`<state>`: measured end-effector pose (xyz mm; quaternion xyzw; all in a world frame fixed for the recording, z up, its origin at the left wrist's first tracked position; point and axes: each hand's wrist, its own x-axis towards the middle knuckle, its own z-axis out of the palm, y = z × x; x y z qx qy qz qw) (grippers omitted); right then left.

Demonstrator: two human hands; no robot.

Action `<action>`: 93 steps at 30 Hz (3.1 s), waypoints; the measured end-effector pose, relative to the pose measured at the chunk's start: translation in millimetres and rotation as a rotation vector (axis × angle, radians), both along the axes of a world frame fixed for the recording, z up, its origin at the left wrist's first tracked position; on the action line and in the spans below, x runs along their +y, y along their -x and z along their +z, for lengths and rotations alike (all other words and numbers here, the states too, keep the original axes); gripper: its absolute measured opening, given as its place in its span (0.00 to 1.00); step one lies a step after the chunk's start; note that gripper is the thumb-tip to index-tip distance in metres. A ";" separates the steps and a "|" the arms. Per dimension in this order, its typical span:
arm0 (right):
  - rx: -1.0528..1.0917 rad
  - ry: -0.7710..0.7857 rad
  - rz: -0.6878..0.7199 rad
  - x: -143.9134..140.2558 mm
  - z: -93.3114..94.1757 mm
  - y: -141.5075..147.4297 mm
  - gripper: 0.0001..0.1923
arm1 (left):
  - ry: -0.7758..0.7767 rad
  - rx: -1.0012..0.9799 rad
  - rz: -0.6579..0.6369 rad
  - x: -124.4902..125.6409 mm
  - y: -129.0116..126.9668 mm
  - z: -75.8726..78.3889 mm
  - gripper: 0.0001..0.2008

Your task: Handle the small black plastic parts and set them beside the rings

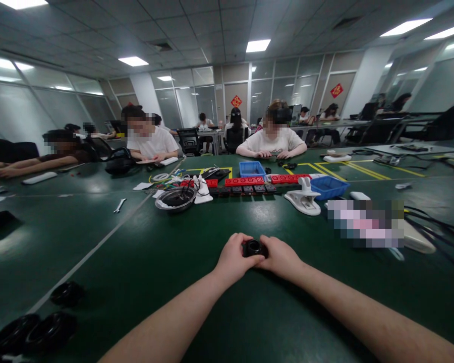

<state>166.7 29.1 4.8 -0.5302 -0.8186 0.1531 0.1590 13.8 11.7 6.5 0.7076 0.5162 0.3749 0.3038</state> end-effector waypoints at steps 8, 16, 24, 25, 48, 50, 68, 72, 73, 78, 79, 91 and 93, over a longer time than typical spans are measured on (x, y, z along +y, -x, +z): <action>0.300 0.304 0.330 9.2 15.7 -14.4 0.24 | 0.100 -0.057 -0.233 10.3 9.8 3.9 0.20; 0.353 0.384 0.321 10.0 15.1 -12.5 0.18 | 0.118 -0.082 -0.220 10.5 8.6 -0.1 0.21; 0.336 0.364 0.346 10.9 14.8 -13.6 0.18 | 0.086 -0.069 -0.216 9.6 9.4 0.5 0.21; 0.331 0.356 0.356 11.1 14.9 -13.8 0.18 | 0.084 -0.063 -0.215 9.5 9.3 0.8 0.21; 0.127 0.087 0.023 2.4 -1.6 1.3 0.13 | 0.022 0.001 0.008 2.5 0.0 -0.1 0.20; 0.015 -0.042 -0.064 -4.1 -0.9 7.1 0.10 | -0.026 0.023 0.091 -0.2 -2.9 -1.3 0.19; 0.224 0.200 0.422 15.4 12.8 -17.7 0.16 | 0.055 -0.076 -0.207 12.8 9.7 -3.5 0.22; 0.239 0.201 0.423 15.9 11.2 -17.6 0.15 | 0.051 -0.079 -0.208 12.7 9.7 -4.3 0.22; 0.239 0.193 0.426 15.8 10.8 -17.5 0.15 | 0.051 -0.079 -0.208 12.6 9.7 -4.2 0.22; 0.238 0.150 0.395 13.7 8.9 -15.6 0.14 | 0.039 -0.082 -0.205 12.5 9.3 -4.2 0.22; 0.236 0.146 0.386 12.9 8.7 -14.9 0.14 | 0.035 -0.080 -0.200 12.3 9.2 -4.3 0.22; 0.402 0.304 0.372 5.9 5.4 -6.8 0.20 | -0.018 -0.100 -0.149 2.1 10.2 -4.2 0.21; 0.414 0.307 0.321 2.9 4.1 -6.6 0.19 | -0.025 -0.109 -0.150 2.0 10.4 -5.6 0.21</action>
